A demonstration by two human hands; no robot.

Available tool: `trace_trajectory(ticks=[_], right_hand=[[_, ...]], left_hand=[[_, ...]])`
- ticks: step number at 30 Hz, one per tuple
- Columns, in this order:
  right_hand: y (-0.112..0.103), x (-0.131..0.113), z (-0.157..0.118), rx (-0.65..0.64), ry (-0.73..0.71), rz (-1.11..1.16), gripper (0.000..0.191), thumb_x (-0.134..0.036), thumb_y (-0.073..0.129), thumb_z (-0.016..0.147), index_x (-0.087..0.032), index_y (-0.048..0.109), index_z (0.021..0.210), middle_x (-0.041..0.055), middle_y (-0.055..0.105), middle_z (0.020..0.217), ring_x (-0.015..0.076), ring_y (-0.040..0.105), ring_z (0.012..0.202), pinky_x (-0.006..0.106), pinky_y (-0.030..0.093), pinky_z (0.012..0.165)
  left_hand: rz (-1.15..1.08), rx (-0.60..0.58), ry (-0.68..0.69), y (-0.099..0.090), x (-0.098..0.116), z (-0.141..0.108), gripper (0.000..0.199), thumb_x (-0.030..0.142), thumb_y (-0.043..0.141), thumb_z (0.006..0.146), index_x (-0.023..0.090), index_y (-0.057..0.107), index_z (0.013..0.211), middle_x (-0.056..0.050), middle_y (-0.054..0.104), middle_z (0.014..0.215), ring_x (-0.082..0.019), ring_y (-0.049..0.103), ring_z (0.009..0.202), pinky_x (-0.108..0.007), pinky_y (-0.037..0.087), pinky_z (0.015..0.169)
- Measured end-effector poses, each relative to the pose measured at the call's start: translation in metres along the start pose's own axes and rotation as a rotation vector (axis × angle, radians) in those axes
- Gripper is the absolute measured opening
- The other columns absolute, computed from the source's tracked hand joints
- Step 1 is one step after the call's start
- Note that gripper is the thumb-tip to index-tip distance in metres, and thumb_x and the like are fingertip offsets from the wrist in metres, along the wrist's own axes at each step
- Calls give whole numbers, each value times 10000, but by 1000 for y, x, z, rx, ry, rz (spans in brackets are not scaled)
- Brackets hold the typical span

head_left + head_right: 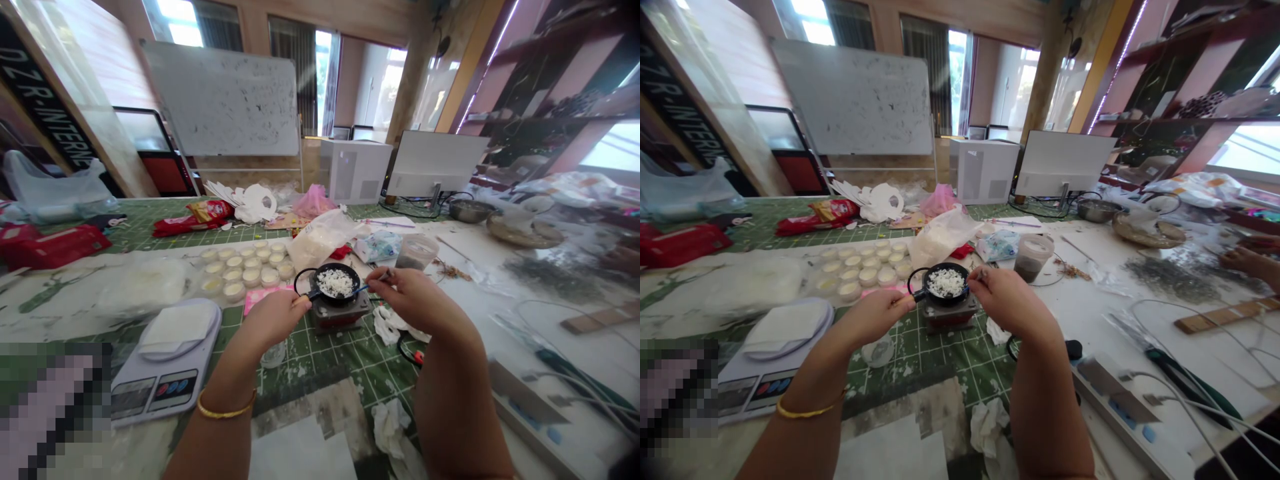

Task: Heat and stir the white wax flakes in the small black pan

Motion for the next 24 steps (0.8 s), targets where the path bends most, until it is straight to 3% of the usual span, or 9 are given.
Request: trace_trajectory(ticks=[5,12,17,19,24], right_hand=[[14,-25,1,-52,-149,56,269,-309,398,862,-236,650,925,6,667,836,132,588,753,228,381,673],[18,-31,9,95,-121,69,261,-305,407,866,-214,632,961,14,671,817,128,591,733,223,381,666],[29,-43,6,-65,-232,29,267,-280,388,875,-223,636,957,12,669,888,141,596,794,230,372,676],[29,-41,5,-104,-222,11,278,-289,376,881,-225,639,943,13,668,873,142,596,784,235,372,668],[17,-29,4,13,-118,9,278,-311,381,879,-213,627,961,19,668,862,146,594,795,242,378,700]], left_hand=[[6,1,-5,0,0,0,391,471,319,799,176,491,609,-47,591,655,-156,494,597,-269,266,531],[14,21,38,2,-1,2,388,455,324,803,173,505,608,-49,606,681,-162,512,637,-260,279,557],[18,11,13,1,-2,2,403,466,317,803,168,510,613,-47,602,666,-156,502,614,-255,264,535],[17,6,13,1,-1,1,401,469,318,802,168,506,614,-46,604,667,-153,499,609,-253,261,531],[26,9,15,1,-2,1,400,466,317,802,169,482,592,-42,588,645,-145,483,589,-253,258,528]])
Point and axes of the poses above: each hand's wrist, its own z-axis towards the middle knuckle, its own y-axis out of the palm, x = y × z, the point moved 5 cm from there along z, towards the middle knuckle
